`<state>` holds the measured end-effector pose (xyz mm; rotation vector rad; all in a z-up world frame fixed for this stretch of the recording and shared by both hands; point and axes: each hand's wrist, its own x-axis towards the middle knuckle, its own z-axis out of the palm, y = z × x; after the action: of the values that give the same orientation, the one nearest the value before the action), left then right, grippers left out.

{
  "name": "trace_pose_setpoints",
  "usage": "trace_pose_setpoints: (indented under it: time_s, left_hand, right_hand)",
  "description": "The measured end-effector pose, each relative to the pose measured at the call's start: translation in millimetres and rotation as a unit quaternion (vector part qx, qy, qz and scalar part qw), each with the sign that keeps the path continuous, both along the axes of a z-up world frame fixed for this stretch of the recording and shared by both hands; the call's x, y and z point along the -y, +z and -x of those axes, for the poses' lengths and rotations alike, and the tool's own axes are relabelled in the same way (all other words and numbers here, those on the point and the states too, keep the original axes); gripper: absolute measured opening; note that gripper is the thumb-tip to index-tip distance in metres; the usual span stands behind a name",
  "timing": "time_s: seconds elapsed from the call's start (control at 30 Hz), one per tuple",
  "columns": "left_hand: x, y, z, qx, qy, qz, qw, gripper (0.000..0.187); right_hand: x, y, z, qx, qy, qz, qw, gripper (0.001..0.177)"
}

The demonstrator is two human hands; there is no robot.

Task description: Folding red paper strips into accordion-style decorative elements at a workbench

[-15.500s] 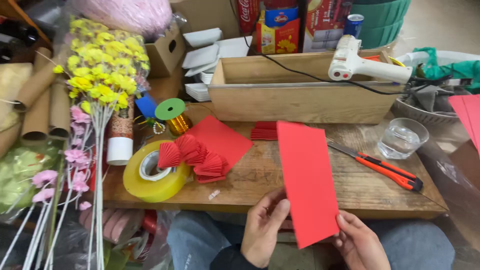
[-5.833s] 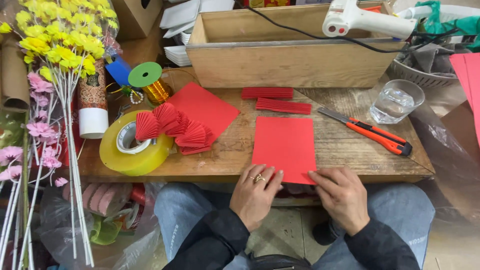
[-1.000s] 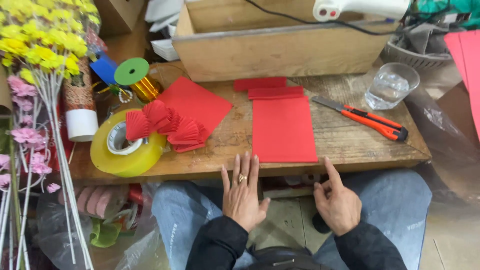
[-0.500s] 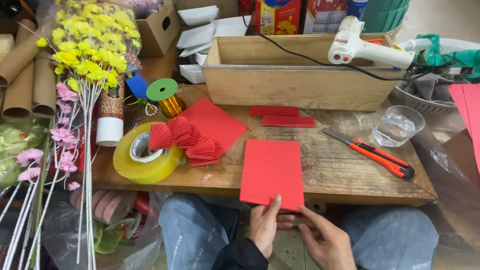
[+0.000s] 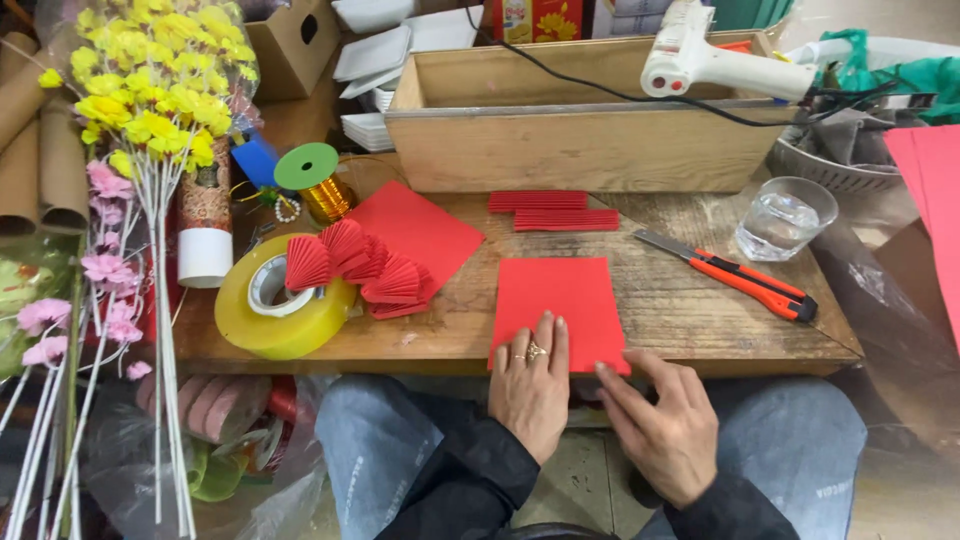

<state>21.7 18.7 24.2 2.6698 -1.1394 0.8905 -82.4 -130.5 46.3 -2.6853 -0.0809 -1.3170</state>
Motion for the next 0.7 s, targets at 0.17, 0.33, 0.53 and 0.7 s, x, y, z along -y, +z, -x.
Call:
trace_pose_setpoints:
  time_s: [0.17,0.33,0.53,0.7]
  left_hand:
    - [2.3,-16.0,-15.5,-0.030,-0.105,0.039,0.993,0.047]
    - [-13.0,-40.7,-39.1,-0.066,-0.229,0.108,0.965,0.036]
    - [-13.1,-109.4,-73.1,-0.046,-0.177,0.101,0.978,0.033]
    - [-11.9,-95.9,-69.1,-0.126,-0.169,0.126,0.969,0.023]
  right_hand:
    - [25.5,-27.8,-19.1,-0.016,0.025,-0.001,1.000,0.020]
    - [43.4,-39.5,-38.5,-0.044,0.004,0.005,0.999,0.019]
    - [52.6,-55.2,-52.3,-0.052,0.021,-0.008,0.998,0.009]
    - [50.2,-52.1,-57.2,-0.105,0.048,-0.012,0.993,0.006]
